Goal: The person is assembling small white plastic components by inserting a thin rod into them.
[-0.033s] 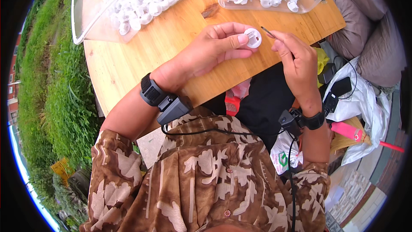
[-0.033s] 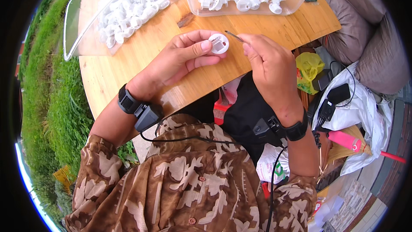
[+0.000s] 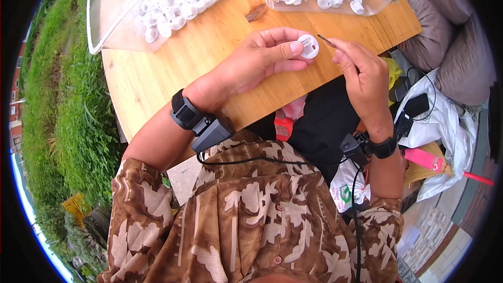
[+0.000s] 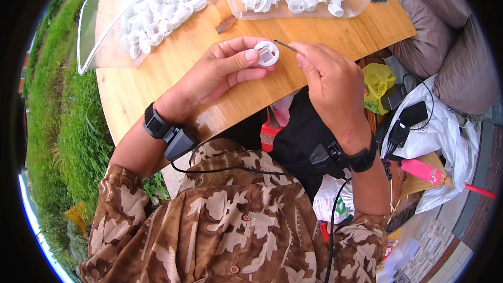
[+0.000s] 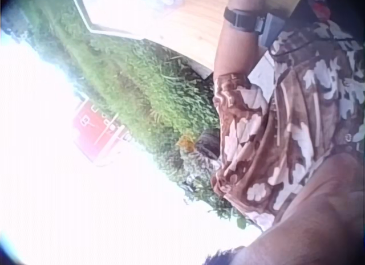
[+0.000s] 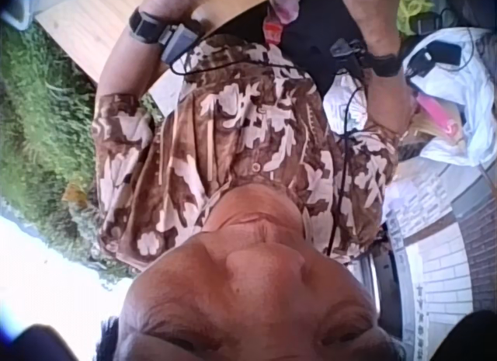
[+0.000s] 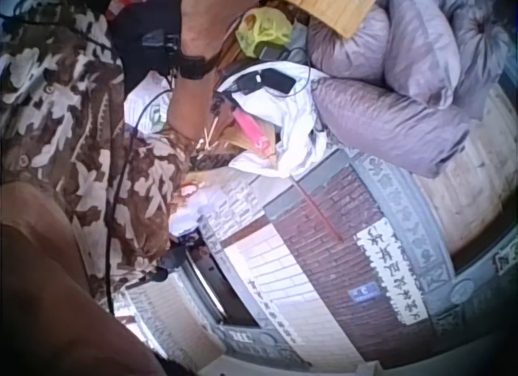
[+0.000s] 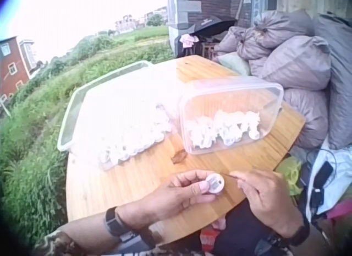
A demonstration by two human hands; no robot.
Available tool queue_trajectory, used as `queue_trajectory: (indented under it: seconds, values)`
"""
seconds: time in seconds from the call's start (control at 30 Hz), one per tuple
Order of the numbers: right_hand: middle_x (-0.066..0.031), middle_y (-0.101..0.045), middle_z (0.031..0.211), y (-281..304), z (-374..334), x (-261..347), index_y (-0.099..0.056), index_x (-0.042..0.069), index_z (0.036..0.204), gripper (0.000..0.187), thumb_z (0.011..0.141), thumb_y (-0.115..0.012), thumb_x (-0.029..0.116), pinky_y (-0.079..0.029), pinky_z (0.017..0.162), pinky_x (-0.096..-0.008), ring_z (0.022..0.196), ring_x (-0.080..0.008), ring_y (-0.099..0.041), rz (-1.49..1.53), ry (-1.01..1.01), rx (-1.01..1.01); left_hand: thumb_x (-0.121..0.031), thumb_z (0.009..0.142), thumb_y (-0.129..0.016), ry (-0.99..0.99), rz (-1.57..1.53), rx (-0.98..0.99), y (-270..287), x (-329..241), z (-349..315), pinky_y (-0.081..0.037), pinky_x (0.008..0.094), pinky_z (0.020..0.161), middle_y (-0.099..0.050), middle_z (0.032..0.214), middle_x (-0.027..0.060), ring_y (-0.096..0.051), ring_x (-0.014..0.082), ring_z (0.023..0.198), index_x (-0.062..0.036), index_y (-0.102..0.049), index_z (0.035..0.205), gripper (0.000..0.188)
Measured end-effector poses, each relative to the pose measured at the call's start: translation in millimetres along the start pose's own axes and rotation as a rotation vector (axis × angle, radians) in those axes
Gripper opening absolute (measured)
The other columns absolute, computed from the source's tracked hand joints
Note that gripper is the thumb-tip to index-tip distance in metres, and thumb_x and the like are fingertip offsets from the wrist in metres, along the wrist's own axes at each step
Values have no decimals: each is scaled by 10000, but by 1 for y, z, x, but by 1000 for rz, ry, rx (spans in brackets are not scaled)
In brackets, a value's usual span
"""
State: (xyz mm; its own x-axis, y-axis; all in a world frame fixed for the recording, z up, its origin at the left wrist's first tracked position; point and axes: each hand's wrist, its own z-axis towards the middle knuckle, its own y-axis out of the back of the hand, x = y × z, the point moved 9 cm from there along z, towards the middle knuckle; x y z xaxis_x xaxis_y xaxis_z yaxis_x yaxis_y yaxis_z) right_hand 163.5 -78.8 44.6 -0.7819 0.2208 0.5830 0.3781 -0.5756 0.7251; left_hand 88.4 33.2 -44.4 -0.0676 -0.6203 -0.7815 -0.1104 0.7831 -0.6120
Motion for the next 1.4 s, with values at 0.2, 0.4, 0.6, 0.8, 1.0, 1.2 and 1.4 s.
queue_trajectory:
  seconds: [0.2, 0.4, 0.6, 0.8, 1.0, 1.2, 1.4]
  values:
    - [-118, -630, 745, 1, -8, 12, -667, 66, 1030, 241, 815, -586, -9, -474, 593, -326, 670, -249, -628, -213, 88, -7, -155, 935, -566, -30, 75, 8, 0, -2, 0, -514, 255, 910, -598, 1146, 94, -604, 161, 1046, 10, -516, 1223, 335]
    - [-121, -658, 819, -2, -11, 14, -665, 66, 965, 178, 820, -568, 32, -501, 628, -375, 742, -299, -639, -241, 83, 4, -158, 933, -570, -28, 84, 20, -1, -1, 0, -511, 253, 914, -597, 1149, 91, -602, 153, 1045, 11, -515, 1224, 341]
    - [-120, -660, 831, -4, -13, 18, -654, 55, 983, 235, 780, -555, -9, -502, 631, -377, 752, -292, -642, -267, 115, 24, -132, 926, -576, -27, 62, -11, 1, 1, -1, -505, 266, 934, -600, 1154, 94, -596, 156, 1062, 19, -525, 1218, 332]
    - [-106, -646, 801, -5, -15, 23, -654, 59, 975, 252, 751, -567, -16, -498, 615, -370, 732, -281, -636, -321, 144, 18, -122, 921, -582, -27, 45, -51, 0, 2, -2, -506, 274, 933, -611, 1139, 94, -600, 158, 1053, 24, -545, 1196, 313]
    - [-78, -591, 724, -9, -20, 34, -654, 63, 954, 255, 721, -582, -11, -483, 575, -351, 667, -252, -609, -471, 237, 7, -130, 913, -597, -29, 105, -63, 3, 5, 0, -505, 282, 933, -619, 1125, 90, -608, 158, 1036, 19, -559, 1188, 315]
    - [-66, -588, 727, 3, -15, 37, -657, 65, 954, 248, 721, -593, 9, -478, 570, -344, 672, -230, -606, -539, 248, 6, -144, 915, -598, -6, 107, -97, 6, -1, -1, -517, 256, 904, -625, 1116, 90, -612, 149, 1026, 23, -559, 1193, 327]
    - [-102, -607, 778, -4, -15, 36, -650, 70, 1029, 329, 727, -590, -46, -475, 609, -372, 706, -283, -608, -517, 220, 54, -143, 911, -603, 4, 100, -88, 4, 1, -1, -523, 249, 892, -626, 1115, 90, -616, 147, 1018, 22, -564, 1186, 323]
